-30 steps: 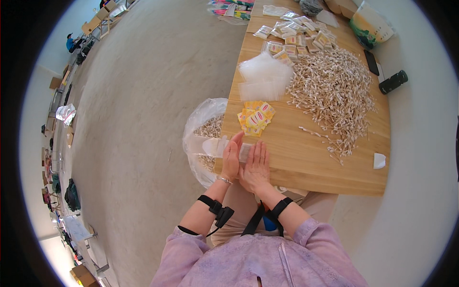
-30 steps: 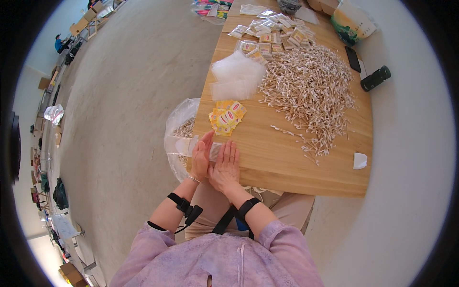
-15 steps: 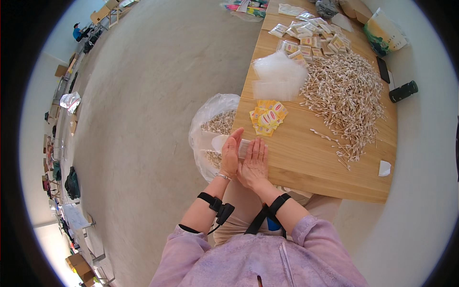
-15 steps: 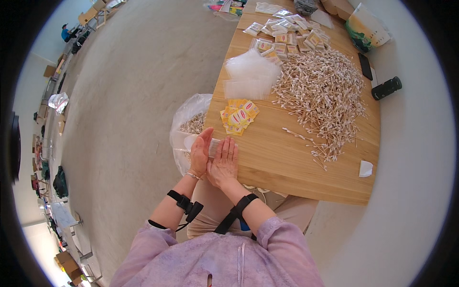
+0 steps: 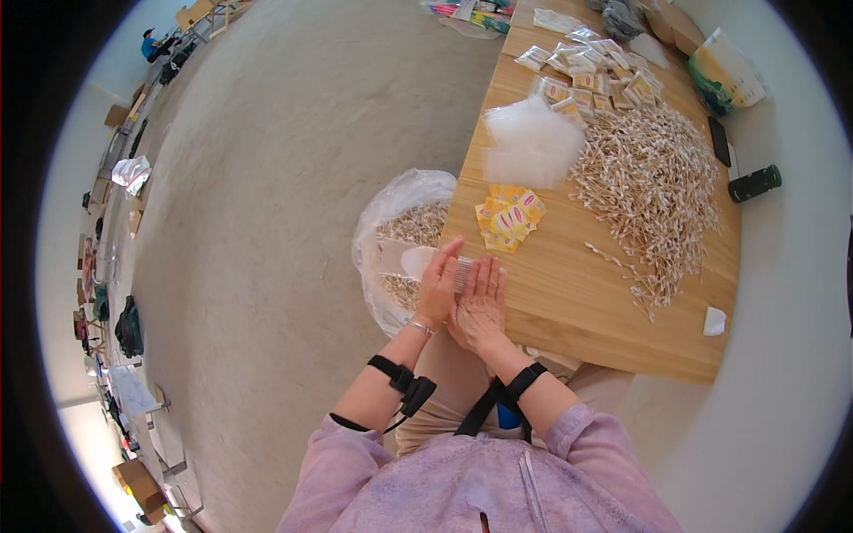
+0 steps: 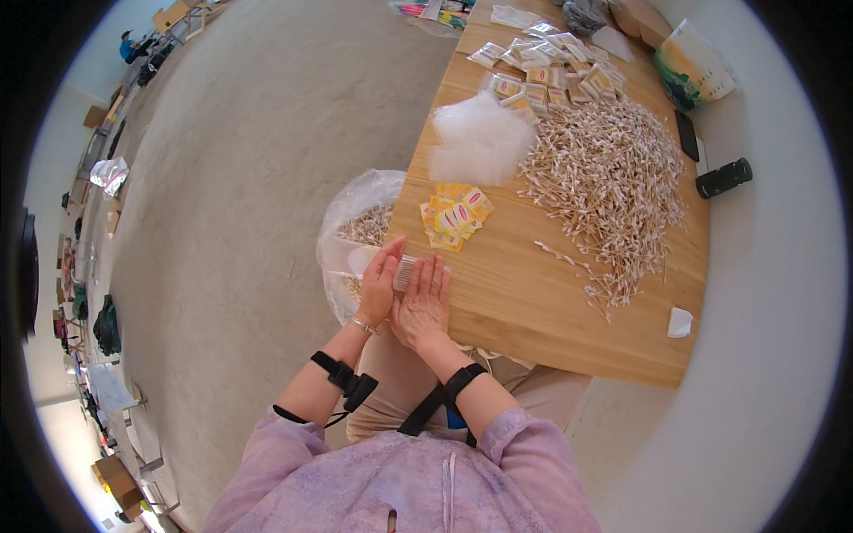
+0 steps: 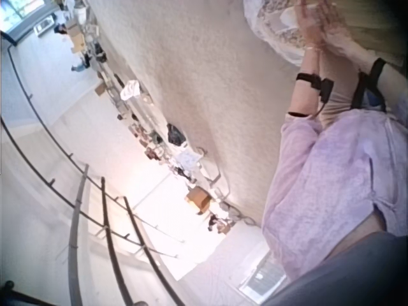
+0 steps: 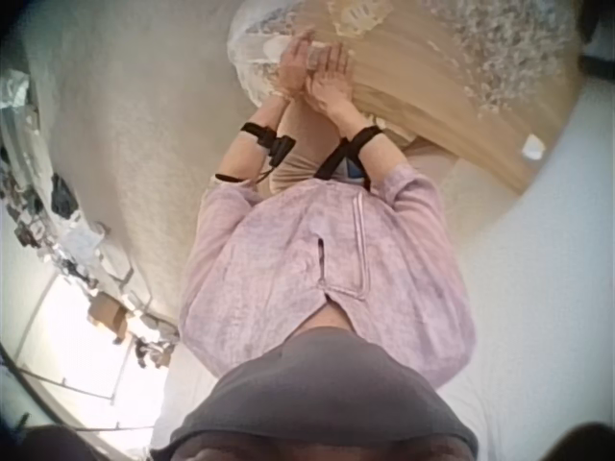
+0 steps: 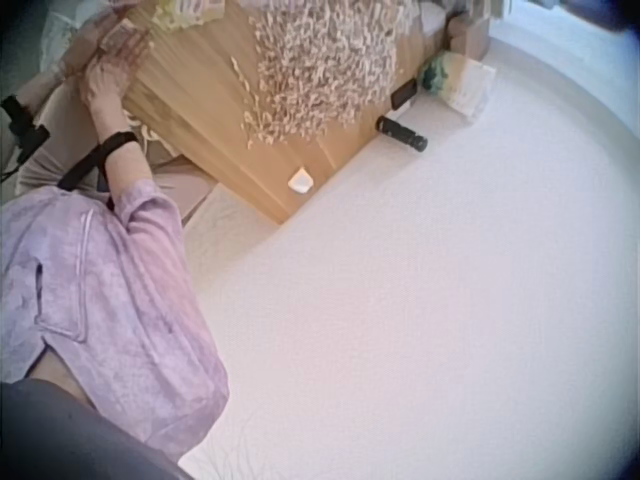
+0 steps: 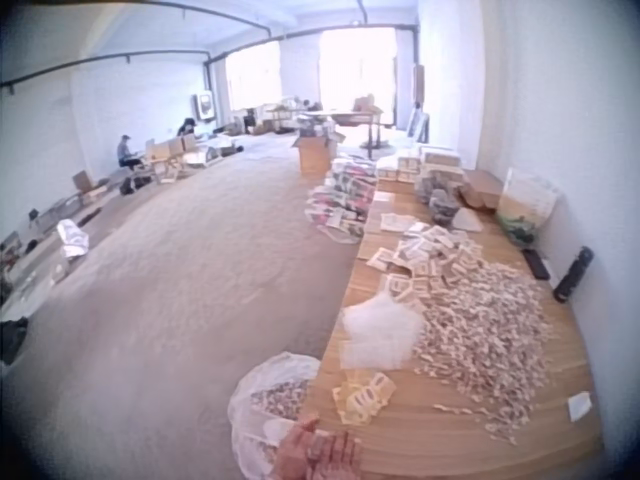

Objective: Gathering bundles of cotton swabs and placing them into individual plastic bags.

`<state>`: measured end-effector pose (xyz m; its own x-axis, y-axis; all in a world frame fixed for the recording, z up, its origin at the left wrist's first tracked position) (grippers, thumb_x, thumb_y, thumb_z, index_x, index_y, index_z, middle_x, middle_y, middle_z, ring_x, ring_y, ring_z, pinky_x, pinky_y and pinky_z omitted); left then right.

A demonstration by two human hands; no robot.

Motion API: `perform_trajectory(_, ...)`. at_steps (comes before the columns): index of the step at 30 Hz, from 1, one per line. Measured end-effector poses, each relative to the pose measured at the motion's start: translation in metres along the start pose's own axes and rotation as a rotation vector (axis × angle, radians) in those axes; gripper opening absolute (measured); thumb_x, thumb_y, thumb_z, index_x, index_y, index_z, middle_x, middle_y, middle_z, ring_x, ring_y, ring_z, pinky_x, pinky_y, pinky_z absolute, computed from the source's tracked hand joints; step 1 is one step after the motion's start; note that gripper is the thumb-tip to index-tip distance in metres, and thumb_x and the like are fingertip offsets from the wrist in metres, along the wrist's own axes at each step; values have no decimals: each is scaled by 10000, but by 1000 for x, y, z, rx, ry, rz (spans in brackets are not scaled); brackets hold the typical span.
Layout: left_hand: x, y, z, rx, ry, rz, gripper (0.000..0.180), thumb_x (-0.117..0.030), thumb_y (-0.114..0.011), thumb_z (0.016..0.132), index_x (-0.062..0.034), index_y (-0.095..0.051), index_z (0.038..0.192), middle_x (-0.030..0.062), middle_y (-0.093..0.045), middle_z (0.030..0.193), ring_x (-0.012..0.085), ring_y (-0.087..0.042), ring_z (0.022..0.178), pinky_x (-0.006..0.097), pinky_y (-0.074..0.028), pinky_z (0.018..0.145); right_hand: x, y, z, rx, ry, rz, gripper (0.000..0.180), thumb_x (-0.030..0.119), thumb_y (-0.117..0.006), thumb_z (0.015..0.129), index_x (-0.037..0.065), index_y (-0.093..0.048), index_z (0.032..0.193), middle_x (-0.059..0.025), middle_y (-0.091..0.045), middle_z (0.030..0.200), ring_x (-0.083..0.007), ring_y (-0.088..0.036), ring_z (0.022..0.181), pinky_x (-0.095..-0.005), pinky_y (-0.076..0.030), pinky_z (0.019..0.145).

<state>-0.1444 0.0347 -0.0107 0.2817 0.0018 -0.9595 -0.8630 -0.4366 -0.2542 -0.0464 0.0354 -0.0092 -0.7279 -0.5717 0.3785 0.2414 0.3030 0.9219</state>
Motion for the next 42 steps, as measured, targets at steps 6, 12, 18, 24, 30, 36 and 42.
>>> perform_trajectory(6,-72,19,-2,260,-320,1365,770,-57,-674,680,-53,-359,1382,118,-380,1422,283,-229,1387,403,-168,1146,4,6,4,-49,1,30,873,380,-497,839,-107,-51,1411,-280,-21,1494,-415,27,1400,-480,18,1135)
perform_trajectory(12,-54,26,10,438,-231,1543,725,-106,-743,629,-88,-452,1293,70,-400,1413,252,-223,1390,419,-110,1160,17,0,12,-63,10,59,894,394,-525,832,-114,-64,1405,-287,-40,1487,-418,17,1399,-474,8,1135)
perform_trajectory(18,-58,24,12,445,-255,1519,664,-147,-780,611,-105,-519,1220,58,-444,1380,245,-237,1385,434,-106,1159,32,-8,19,-78,8,78,916,399,-542,822,-113,-55,1405,-289,-32,1490,-417,24,1401,-472,12,1137)
perform_trajectory(24,-56,38,12,449,-260,1446,764,-136,-775,618,-105,-444,1306,89,-409,1401,278,-236,1382,444,-120,1153,49,-11,23,-131,40,140,923,365,-551,803,-114,-39,1403,-308,-22,1484,-437,25,1396,-491,8,1130)
perform_trajectory(30,-43,107,17,142,-164,918,777,-151,-723,724,-22,-320,1376,213,-367,1402,300,-222,1389,404,-225,1117,66,-16,32,-131,4,209,959,377,-546,804,-107,21,1408,-322,21,1480,-452,65,1388,-496,37,1122)
perform_trajectory(36,4,111,15,77,386,284,479,-194,-639,878,19,-475,1275,92,-572,1195,139,-552,1052,269,-470,873,65,-22,35,-125,-11,199,980,372,-554,792,-87,49,1414,-321,26,1481,-452,72,1388,-502,38,1121)
perform_trajectory(42,13,104,13,-39,423,252,323,-209,-638,885,7,-599,1122,54,-654,989,109,-597,874,247,-503,743,71,-23,37,-130,-6,167,987,368,-561,779,-78,43,1419,-315,20,1483,-452,68,1389,-506,26,1122)
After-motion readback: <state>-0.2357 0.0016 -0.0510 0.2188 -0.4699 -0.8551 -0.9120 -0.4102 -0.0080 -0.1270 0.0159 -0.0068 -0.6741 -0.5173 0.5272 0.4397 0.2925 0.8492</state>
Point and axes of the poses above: each hand's wrist, its own z-axis towards the middle knuckle, its own y-axis out of the back of the hand, x = y × z, the point moved 8 cm from there along z, towards the middle knuckle
